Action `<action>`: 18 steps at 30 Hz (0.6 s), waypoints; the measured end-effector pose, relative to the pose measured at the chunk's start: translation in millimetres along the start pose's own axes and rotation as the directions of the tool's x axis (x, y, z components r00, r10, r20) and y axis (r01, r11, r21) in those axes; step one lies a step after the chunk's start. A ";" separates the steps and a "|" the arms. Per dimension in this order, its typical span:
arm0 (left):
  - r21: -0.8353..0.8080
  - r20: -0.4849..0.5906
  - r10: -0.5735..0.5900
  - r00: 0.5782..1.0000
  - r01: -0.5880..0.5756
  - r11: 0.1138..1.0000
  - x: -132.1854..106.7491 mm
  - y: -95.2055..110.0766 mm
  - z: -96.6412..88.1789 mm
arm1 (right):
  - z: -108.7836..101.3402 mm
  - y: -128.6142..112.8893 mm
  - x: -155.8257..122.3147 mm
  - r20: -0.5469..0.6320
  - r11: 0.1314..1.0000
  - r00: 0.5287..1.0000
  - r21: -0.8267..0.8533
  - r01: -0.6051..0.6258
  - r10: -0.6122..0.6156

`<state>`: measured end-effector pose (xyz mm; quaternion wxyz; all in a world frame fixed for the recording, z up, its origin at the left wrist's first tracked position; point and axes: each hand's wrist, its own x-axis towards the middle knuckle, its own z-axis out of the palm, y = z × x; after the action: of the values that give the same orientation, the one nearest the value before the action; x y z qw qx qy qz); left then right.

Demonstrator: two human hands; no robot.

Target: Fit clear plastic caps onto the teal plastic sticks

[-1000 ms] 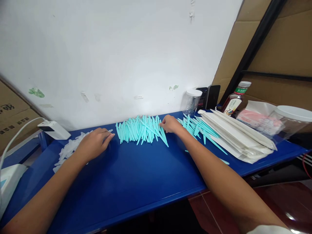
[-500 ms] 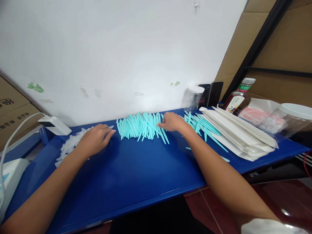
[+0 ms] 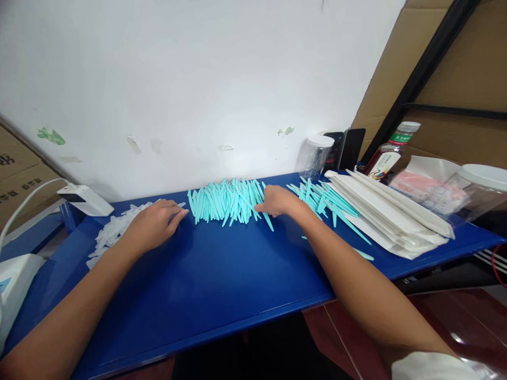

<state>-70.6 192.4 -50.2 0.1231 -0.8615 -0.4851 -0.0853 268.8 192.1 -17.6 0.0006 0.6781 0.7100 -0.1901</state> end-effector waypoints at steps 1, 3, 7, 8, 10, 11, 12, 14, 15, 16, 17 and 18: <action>-0.001 -0.003 -0.003 1.000 0.003 1.000 -0.1 0.0 0.0 | -3.1 3.1 1.5 -0.010 0.999 1.000 0.045 0.006 -0.006; -0.005 -0.003 -0.007 1.000 0.007 1.000 -0.2 0.1 0.2 | -7.7 11.6 8.1 -0.074 0.994 0.997 0.107 -0.006 0.014; -0.020 0.014 -0.001 1.000 0.001 1.000 0.1 0.8 0.5 | -7.2 28.2 25.8 -0.130 0.990 0.986 0.110 -0.093 0.107; -0.021 0.017 0.002 1.000 -0.002 1.000 0.3 1.1 0.3 | -6.1 30.4 28.3 -0.094 0.990 0.989 0.102 -0.101 0.110; -0.018 0.018 0.004 1.000 -0.004 1.000 0.4 1.7 -0.4 | -4.6 31.8 29.3 -0.008 0.992 0.996 0.088 -0.091 0.092; -0.018 0.017 0.003 1.000 -0.002 1.000 0.3 1.9 -0.9 | -4.5 31.2 28.0 0.023 0.993 0.997 0.083 -0.080 0.078; -0.018 0.017 0.000 1.000 0.000 1.000 0.2 2.1 -1.3 | -4.8 30.0 25.9 0.042 0.995 0.997 0.079 -0.067 0.064; -0.019 0.017 -0.003 1.000 0.003 1.000 -0.1 2.1 -1.8 | -6.1 27.0 20.6 0.055 0.996 0.998 0.077 -0.044 0.039; -0.019 0.017 -0.002 1.000 0.002 1.000 -0.2 2.1 -1.9 | -6.8 25.8 18.1 0.062 0.996 0.998 0.077 -0.037 0.032; -0.018 0.016 0.001 1.000 -0.001 1.000 -0.4 2.1 -1.8 | -7.6 24.9 16.0 0.071 0.997 0.997 0.076 -0.030 0.024; -0.016 0.013 0.003 1.000 -0.003 1.000 -0.5 2.2 -1.7 | -8.4 24.6 14.3 0.080 0.997 0.997 0.072 -0.024 0.018; -0.015 0.009 0.005 1.000 -0.005 1.000 -0.6 2.2 -1.6 | -9.4 25.0 12.9 0.086 0.998 0.996 0.068 -0.017 0.011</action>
<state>-69.1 190.4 -49.2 0.1147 -0.8640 -0.4828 -0.0846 294.2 207.3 -19.0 0.0092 0.6740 0.6975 -0.2431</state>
